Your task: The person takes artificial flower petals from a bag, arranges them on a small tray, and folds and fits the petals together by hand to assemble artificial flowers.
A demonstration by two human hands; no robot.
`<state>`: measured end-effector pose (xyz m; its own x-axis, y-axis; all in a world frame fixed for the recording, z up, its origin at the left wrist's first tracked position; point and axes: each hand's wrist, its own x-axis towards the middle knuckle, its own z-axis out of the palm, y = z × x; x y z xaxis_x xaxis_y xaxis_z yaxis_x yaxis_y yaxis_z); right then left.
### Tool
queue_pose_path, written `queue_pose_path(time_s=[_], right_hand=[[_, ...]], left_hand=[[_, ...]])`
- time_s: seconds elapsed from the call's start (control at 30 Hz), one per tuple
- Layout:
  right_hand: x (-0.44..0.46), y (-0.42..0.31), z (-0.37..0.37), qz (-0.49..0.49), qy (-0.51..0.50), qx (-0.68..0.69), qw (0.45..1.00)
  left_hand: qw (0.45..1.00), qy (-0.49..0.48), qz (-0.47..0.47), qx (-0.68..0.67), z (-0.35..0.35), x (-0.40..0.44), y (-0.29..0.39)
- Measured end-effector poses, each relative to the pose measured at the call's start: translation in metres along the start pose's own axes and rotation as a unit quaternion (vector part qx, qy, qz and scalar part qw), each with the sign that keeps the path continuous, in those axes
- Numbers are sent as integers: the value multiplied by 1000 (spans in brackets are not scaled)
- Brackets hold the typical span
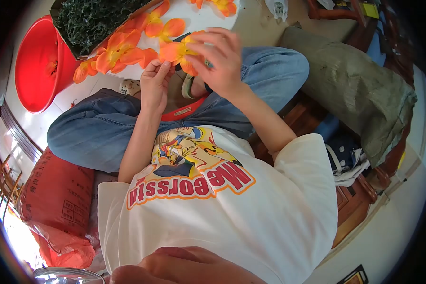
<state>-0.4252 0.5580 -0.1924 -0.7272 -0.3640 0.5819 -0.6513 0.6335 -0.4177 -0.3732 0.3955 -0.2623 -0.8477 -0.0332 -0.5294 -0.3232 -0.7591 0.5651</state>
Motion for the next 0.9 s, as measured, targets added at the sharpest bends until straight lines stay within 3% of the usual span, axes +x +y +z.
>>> queue_pose_path(time_s=[0.2,0.3,0.5,0.6,0.7,0.9], right_hand=[[-1,11,21,2,-60,13,998],[-3,9,23,25,-42,15,999],[-18,-1,35,138,-1,23,990],[-6,-2,30,123,-7,55,991],[-8,19,29,44,-71,77,993],[-13,12,34,75,-23,36,996]], left_hand=[[1000,-3,2,14,-5,-7,-3],[999,-3,6,32,-7,-8,-9],[998,1,31,62,-6,-11,-13],[998,3,31,60,-6,-12,-10],[998,1,30,47,-3,-12,-10],[998,-6,32,49,-7,-11,-15]])
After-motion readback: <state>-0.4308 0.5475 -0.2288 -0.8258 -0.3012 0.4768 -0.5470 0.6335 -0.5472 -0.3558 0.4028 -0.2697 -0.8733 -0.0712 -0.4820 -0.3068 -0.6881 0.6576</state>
